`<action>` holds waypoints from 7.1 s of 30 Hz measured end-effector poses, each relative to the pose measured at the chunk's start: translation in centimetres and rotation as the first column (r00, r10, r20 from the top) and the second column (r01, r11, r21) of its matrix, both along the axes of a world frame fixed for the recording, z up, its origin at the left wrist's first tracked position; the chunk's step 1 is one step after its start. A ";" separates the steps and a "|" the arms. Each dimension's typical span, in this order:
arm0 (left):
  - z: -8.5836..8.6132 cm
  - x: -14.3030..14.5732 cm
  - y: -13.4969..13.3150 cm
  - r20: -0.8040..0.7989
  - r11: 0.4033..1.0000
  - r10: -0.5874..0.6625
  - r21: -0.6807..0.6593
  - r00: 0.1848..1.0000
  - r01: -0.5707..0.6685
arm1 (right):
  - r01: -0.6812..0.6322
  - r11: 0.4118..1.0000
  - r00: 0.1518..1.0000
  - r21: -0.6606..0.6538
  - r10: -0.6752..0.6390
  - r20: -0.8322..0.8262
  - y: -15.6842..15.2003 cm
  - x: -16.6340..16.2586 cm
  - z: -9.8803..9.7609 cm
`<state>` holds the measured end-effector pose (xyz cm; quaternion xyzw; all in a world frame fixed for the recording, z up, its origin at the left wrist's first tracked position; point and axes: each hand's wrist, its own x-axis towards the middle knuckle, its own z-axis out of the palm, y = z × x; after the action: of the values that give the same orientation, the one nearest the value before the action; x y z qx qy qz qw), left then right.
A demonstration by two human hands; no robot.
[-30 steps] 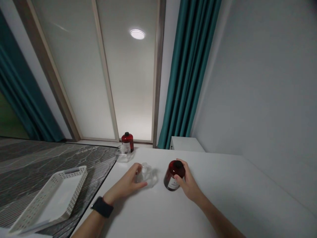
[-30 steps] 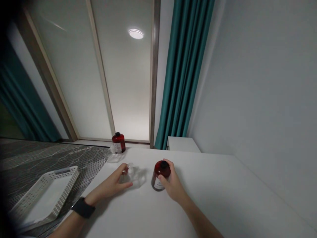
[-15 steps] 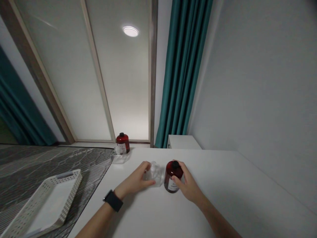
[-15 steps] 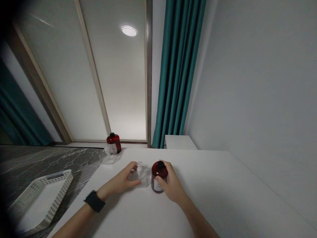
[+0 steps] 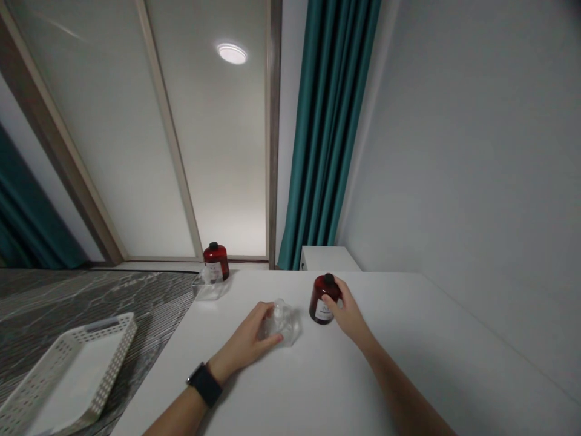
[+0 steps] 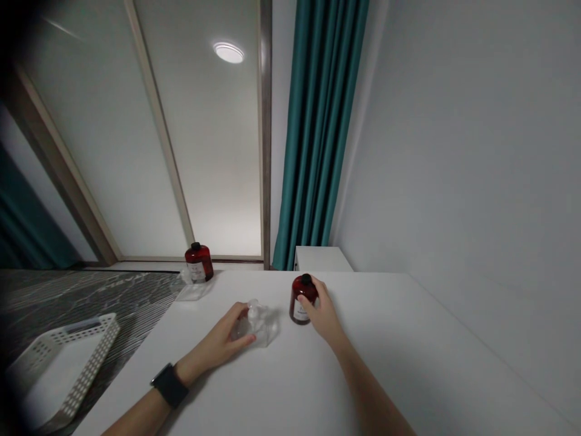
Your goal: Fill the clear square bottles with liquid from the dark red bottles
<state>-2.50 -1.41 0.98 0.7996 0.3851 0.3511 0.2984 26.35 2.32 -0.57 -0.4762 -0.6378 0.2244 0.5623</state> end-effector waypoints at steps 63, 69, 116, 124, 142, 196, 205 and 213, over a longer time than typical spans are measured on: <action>1.3 1.5 -1.5 0.163 0.998 0.057 0.000 0.985 -0.058 | -0.231 0.917 0.947 -0.324 0.289 0.142 -6.0 -7.7 -0.8; 1.1 2.3 -1.6 0.186 0.994 0.107 -0.025 0.977 -0.104 | -0.185 0.920 0.955 -0.346 0.251 0.156 -6.4 -8.1 -0.5; -0.4 2.4 -1.7 0.130 0.988 0.046 -0.154 0.990 -0.025 | -0.397 0.903 0.917 -0.167 0.381 -0.119 -7.3 -7.7 1.3; -0.2 2.3 -1.8 0.124 0.986 0.037 -0.169 0.992 -0.016 | -0.363 0.919 0.931 -0.153 0.351 -0.099 -7.1 -7.8 1.0; -0.4 2.2 -1.8 0.130 0.985 0.031 -0.175 0.991 -0.008 | -0.407 0.897 0.909 -0.171 0.380 -0.174 -6.6 -7.8 0.3; 0.2 2.2 -1.9 0.114 0.977 0.020 -0.214 0.993 0.004 | -0.277 0.956 0.937 -0.098 0.246 -0.250 -6.2 -7.9 0.6; 0.3 2.3 -1.8 0.097 0.980 0.010 -0.199 0.995 0.010 | -0.155 0.985 0.946 -0.080 0.125 -0.300 -6.2 -7.1 1.0; 0.1 1.9 -1.6 0.088 0.987 -0.025 -0.153 0.996 0.038 | -0.125 0.988 0.925 -0.094 0.082 -0.371 -6.3 -7.0 2.0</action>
<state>-0.61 -2.98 1.06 0.7644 0.3852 0.3493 0.3812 19.36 -4.01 1.41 -0.4235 -0.5318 0.3751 0.6302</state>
